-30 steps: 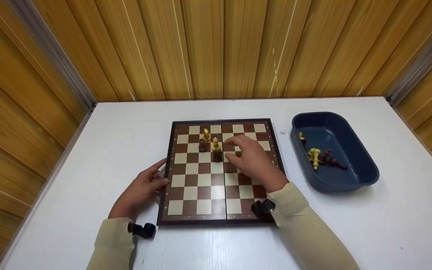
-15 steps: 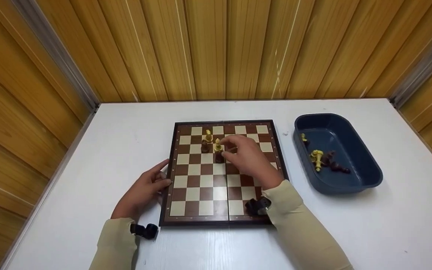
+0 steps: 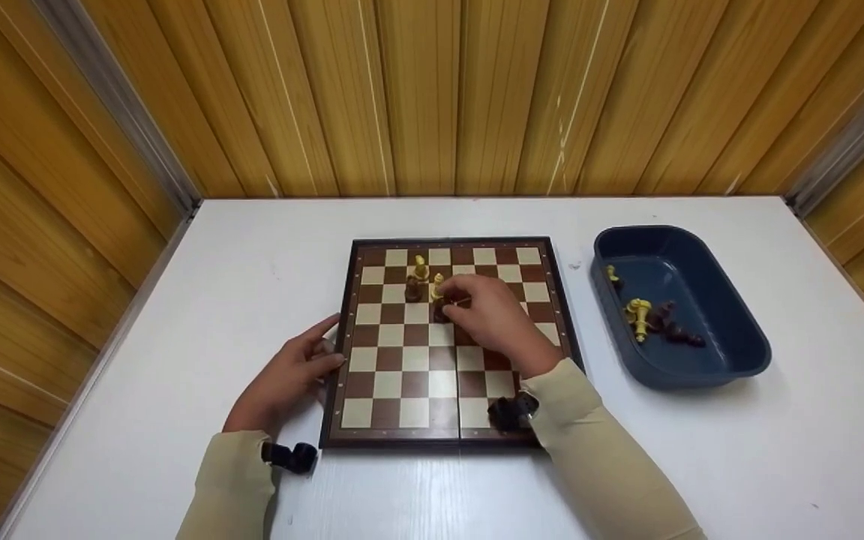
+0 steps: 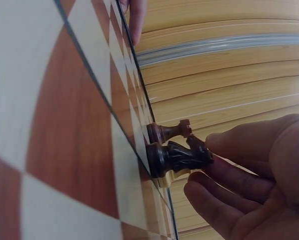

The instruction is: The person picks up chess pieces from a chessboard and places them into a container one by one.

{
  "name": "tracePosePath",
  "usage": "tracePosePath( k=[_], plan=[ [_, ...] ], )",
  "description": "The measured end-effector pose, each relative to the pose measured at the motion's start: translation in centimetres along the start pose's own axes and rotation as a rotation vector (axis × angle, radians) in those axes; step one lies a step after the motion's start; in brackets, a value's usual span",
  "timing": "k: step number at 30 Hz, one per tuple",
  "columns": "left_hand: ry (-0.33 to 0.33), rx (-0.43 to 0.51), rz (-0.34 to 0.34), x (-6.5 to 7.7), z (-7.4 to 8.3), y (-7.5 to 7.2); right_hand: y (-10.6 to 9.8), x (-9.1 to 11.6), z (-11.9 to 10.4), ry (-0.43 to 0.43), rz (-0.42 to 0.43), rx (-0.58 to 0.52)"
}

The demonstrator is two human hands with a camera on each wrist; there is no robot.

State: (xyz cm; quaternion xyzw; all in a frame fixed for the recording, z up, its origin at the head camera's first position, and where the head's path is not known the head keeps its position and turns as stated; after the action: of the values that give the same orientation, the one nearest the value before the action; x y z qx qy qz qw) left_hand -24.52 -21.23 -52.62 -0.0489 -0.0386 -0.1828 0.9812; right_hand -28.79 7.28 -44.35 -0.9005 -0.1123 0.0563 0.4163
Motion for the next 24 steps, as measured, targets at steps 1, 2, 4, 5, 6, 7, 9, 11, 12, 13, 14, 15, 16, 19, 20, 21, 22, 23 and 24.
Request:
tracePosePath(
  k=[1,2,4,5,6,7,9,11,12,13,14,15,16,19,20,21,22,23,24],
  plan=[
    [-0.001,0.008,-0.004,-0.03,-0.04,0.0,0.07,-0.04,0.04,-0.002,0.001,0.001],
    [0.002,0.009,-0.007,-0.06,-0.06,0.01,0.13,-0.07,0.07,-0.004,0.001,0.0],
    [0.0,0.01,-0.005,-0.11,-0.13,0.0,0.26,-0.14,0.15,-0.006,0.002,-0.004],
    [-0.004,0.012,-0.004,-0.13,-0.17,0.01,0.3,-0.17,0.19,-0.009,0.004,-0.003],
    [-0.009,0.017,-0.003,-0.15,-0.2,0.02,0.33,-0.19,0.25,-0.009,0.007,-0.003],
    [-0.013,0.018,0.001,-0.16,-0.22,0.03,0.35,-0.22,0.28,-0.011,0.01,-0.004],
    [-0.018,0.018,0.007,-0.16,-0.22,0.04,0.37,-0.25,0.37,-0.011,0.016,-0.011],
    [-0.014,0.013,0.003,-0.16,-0.2,0.03,0.38,-0.27,0.44,-0.006,0.021,-0.019],
    [-0.012,0.011,0.002,-0.16,-0.19,0.03,0.4,-0.28,0.45,-0.005,0.022,-0.023],
    [-0.009,0.008,0.001,-0.15,-0.18,0.03,0.41,-0.29,0.47,-0.004,0.023,-0.027],
    [-0.006,0.002,-0.001,-0.13,-0.16,0.03,0.42,-0.29,0.48,-0.005,0.022,-0.031],
    [-0.006,0.0,-0.002,-0.12,-0.18,0.01,0.45,-0.31,0.49,-0.005,0.022,-0.034],
    [-0.005,0.0,-0.003,-0.11,-0.18,0.0,0.48,-0.33,0.51,-0.005,0.021,-0.037],
    [-0.01,0.0,0.0,-0.08,-0.18,-0.04,0.52,-0.33,0.54,-0.005,0.023,-0.043],
    [-0.011,-0.002,-0.001,-0.08,-0.17,-0.05,0.52,-0.33,0.55,-0.004,0.025,-0.045],
    [-0.01,-0.003,-0.001,-0.09,-0.16,-0.07,0.51,-0.32,0.55,-0.001,0.028,-0.047],
    [-0.009,-0.009,-0.002,-0.1,-0.14,-0.08,0.49,-0.31,0.56,0.0,0.033,-0.049],
    [-0.008,-0.014,-0.002,-0.11,-0.12,-0.09,0.46,-0.3,0.55,-0.002,0.04,-0.052],
    [-0.007,-0.018,-0.003,-0.12,-0.12,-0.1,0.42,-0.29,0.54,-0.003,0.047,-0.054]
  ],
)
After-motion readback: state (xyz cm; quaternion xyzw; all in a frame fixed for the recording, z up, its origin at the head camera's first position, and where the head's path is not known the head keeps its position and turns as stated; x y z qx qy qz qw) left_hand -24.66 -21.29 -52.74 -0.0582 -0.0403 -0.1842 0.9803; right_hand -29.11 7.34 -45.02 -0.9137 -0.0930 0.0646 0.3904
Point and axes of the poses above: each hand's wrist, its own x-axis away from the middle knuckle, its own y-axis out of the palm, z = x × y, the point moved 3 cm from there along -x, towards the middle knuckle, and after that the axes turned 5 degrees about y, right-handed, at the moved point
